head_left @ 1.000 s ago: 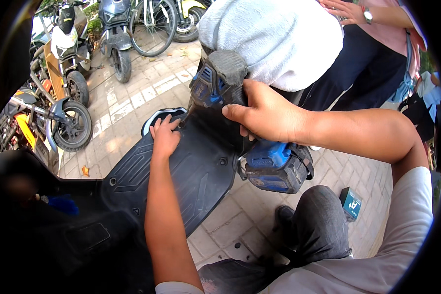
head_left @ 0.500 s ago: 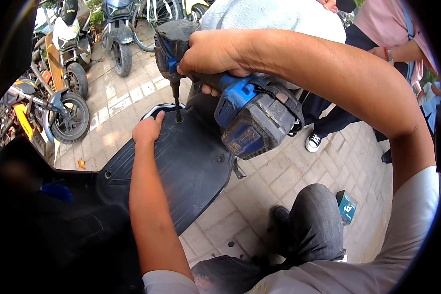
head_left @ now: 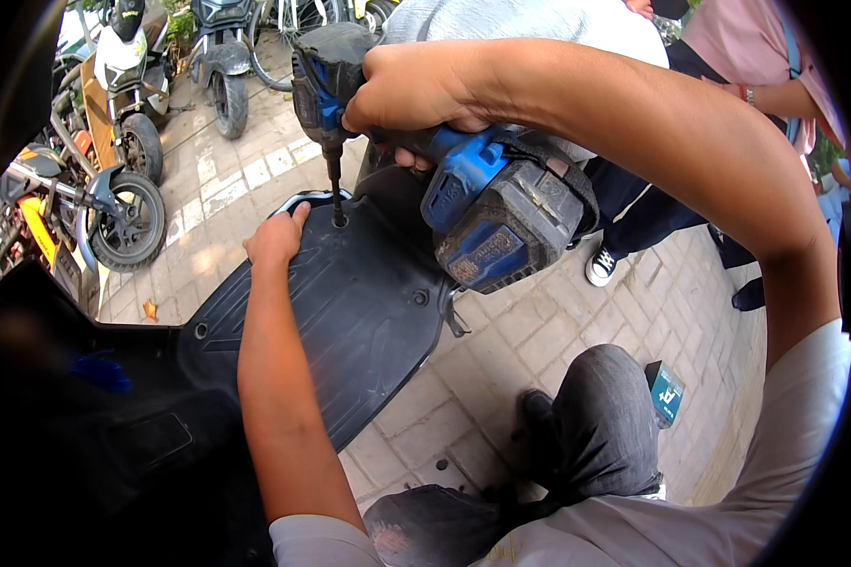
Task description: The person places a black plastic floorboard onto the scooter's footwell area and secures it using a cordless drill to fasten multiple screws. The person then places plastic caps over the screw holes.
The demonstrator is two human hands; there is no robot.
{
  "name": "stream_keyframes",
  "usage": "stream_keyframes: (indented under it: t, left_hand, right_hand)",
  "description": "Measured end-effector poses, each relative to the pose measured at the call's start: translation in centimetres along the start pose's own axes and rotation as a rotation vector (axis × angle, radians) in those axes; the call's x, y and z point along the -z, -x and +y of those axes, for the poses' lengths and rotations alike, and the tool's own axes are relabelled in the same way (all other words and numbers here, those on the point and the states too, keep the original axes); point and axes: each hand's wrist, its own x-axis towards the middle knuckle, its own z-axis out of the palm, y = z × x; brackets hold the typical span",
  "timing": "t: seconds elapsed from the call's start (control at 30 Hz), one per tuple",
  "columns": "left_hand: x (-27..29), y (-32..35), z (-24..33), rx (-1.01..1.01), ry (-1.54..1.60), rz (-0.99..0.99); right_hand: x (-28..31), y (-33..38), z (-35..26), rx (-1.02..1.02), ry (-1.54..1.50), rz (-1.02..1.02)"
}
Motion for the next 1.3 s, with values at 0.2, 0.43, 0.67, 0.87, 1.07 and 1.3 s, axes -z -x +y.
stream_keyframes:
  t: [0.2,0.43,0.67,0.87,1.07,1.3]
  left_hand:
    - [0.1,0.0,-0.2,-0.011,0.004,0.000]
    - [-0.1,-0.2,-0.2,-0.009,0.005,0.010]
    - [-0.1,-0.3,-0.2,-0.015,-0.001,0.006]
    - [-0.1,-0.2,-0.2,-0.023,-0.007,0.027]
    - [-0.4,-0.3,-0.3,-0.028,-0.002,0.068]
    - [-0.6,2.0,-3.3,0.013,0.016,0.243]
  right_hand:
    - [-0.4,0.1,-0.1,0.045,0.088,-0.042]
    - [-0.5,-0.3,-0.1,0.065,0.096,-0.017]
    - [-0.1,-0.3,0.2,0.045,0.051,-0.010]
    - [0.0,-0.5,0.6,0.044,0.071,-0.021]
    - [0.0,-0.5,0.6,0.080,0.140,-0.036]
    - [0.1,-0.1,0.3,0.057,0.120,-0.015]
